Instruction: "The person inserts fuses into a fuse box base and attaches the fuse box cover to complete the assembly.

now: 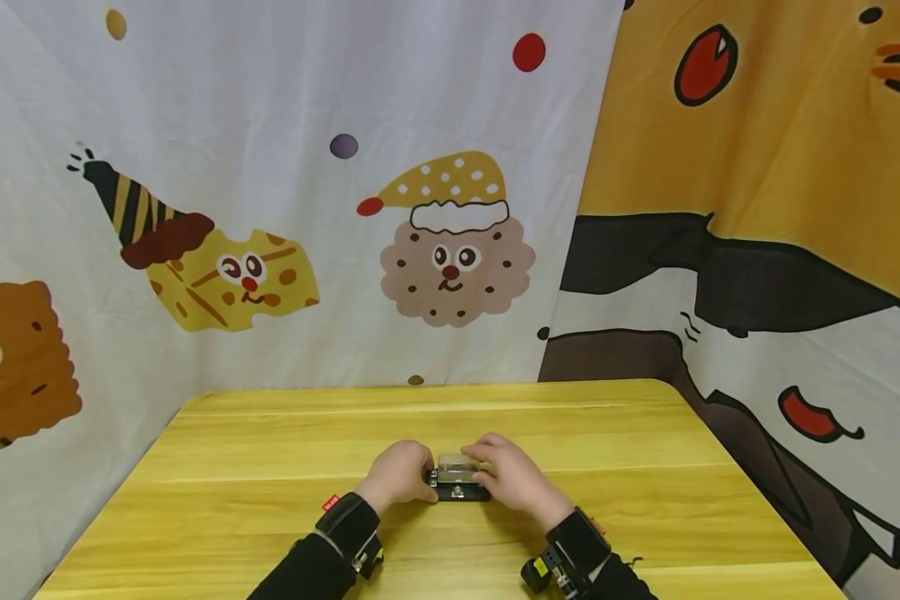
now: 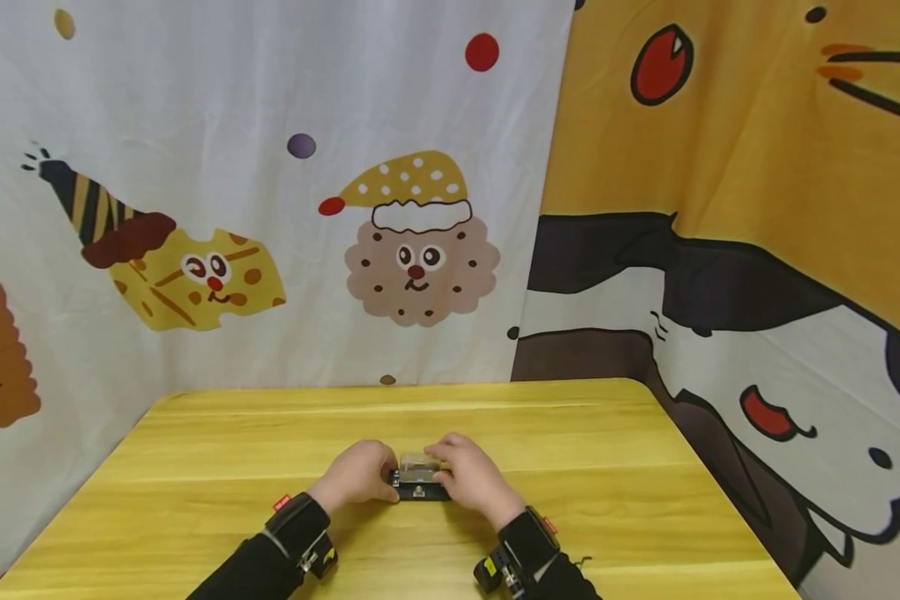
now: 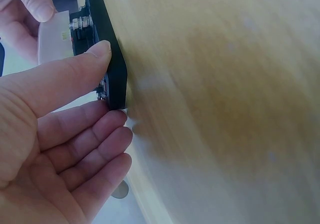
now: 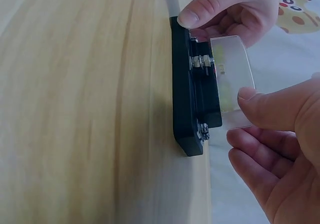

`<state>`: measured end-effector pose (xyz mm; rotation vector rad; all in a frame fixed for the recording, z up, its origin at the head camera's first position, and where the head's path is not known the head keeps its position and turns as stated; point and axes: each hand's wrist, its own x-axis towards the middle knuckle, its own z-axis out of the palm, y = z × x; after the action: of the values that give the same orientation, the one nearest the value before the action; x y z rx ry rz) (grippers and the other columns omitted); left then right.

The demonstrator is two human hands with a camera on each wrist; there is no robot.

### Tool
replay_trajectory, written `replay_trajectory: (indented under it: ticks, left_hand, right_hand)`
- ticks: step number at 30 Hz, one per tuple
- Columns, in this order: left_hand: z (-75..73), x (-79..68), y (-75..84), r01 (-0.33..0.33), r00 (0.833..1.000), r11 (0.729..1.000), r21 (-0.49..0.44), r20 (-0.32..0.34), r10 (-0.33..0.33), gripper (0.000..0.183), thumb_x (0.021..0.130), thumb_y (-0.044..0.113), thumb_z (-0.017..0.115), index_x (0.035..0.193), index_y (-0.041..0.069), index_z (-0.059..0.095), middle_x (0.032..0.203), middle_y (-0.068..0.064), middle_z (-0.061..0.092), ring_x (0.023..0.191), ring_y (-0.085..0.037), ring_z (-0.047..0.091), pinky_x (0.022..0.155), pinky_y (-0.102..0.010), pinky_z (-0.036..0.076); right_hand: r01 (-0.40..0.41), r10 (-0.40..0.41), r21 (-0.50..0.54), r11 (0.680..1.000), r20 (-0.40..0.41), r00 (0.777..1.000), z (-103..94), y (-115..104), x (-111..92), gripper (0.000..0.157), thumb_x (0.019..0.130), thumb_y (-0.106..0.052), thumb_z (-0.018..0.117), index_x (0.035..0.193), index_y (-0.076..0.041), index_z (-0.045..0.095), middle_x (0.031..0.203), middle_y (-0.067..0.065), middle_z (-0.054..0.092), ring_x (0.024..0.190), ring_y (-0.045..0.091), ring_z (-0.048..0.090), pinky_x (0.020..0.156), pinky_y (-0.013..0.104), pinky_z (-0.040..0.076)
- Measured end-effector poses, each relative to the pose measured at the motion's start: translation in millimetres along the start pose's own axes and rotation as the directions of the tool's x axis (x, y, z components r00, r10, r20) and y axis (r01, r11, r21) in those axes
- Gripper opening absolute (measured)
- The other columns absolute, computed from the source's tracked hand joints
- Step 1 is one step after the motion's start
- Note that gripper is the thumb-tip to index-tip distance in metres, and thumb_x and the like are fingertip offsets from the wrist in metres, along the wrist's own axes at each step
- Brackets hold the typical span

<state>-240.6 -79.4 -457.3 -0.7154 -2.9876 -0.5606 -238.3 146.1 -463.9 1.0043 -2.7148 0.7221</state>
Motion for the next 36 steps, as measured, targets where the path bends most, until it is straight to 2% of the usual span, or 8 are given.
replay_trajectory:
  ticks: [6, 12, 28, 36]
  left_hand:
    - [-0.6, -1.5, 1.4, -0.009, 1.000, 1.000, -0.009, -0.001, 0.009, 0.032, 0.064, 0.026, 0.093, 0.077, 0.010, 0.068, 0.068, 0.009, 0.054, 0.062, -0.010, 0.047, 0.061, -0.029, 0.044]
    - [-1.0, -1.8, 2.1, -0.008, 1.000, 1.000, -0.012, -0.002, 0.008, 0.032, 0.065, 0.025, 0.093, 0.078, 0.010, 0.068, 0.068, 0.009, 0.053, 0.062, -0.010, 0.047, 0.062, -0.029, 0.044]
    - [-1.4, -2.3, 1.3, -0.009, 1.000, 1.000, -0.013, -0.016, 0.009, 0.032, 0.063, 0.024, 0.093, 0.076, 0.010, 0.068, 0.067, 0.009, 0.053, 0.061, -0.010, 0.046, 0.060, -0.029, 0.043]
    - [-0.8, -2.0, 1.5, -0.008, 1.000, 1.000, -0.006, -0.013, 0.008, 0.032, 0.064, 0.025, 0.093, 0.077, 0.010, 0.067, 0.067, 0.009, 0.053, 0.062, -0.010, 0.046, 0.060, -0.029, 0.043]
  right_hand:
    - [0.026, -0.025, -0.030, 0.999, 0.009, 1.000, 4.4, 3.0, -0.6, 0.037, 0.091, -0.008, 0.071, 0.127, -0.004, 0.065, 0.111, 0.006, 0.061, 0.098, 0.022, 0.061, 0.084, 0.037, 0.051]
    - [0.014, -0.013, -0.051, 0.999, 0.027, 1.000, 7.6, 4.9, -0.8, 0.037, 0.092, -0.010, 0.070, 0.128, -0.005, 0.064, 0.112, 0.006, 0.060, 0.099, 0.022, 0.061, 0.086, 0.037, 0.051]
    - [-0.018, 0.021, -0.105, 0.994, 0.023, 1.000, -0.3, -10.3, 2.8, 0.035, 0.088, -0.007, 0.074, 0.123, -0.006, 0.069, 0.103, 0.004, 0.060, 0.090, 0.018, 0.059, 0.080, 0.034, 0.051]
    - [-0.012, 0.014, -0.152, 0.988, 0.016, 1.000, 4.5, -8.8, 3.8, 0.034, 0.086, -0.006, 0.076, 0.120, -0.006, 0.070, 0.100, 0.004, 0.060, 0.087, 0.017, 0.058, 0.078, 0.032, 0.051]
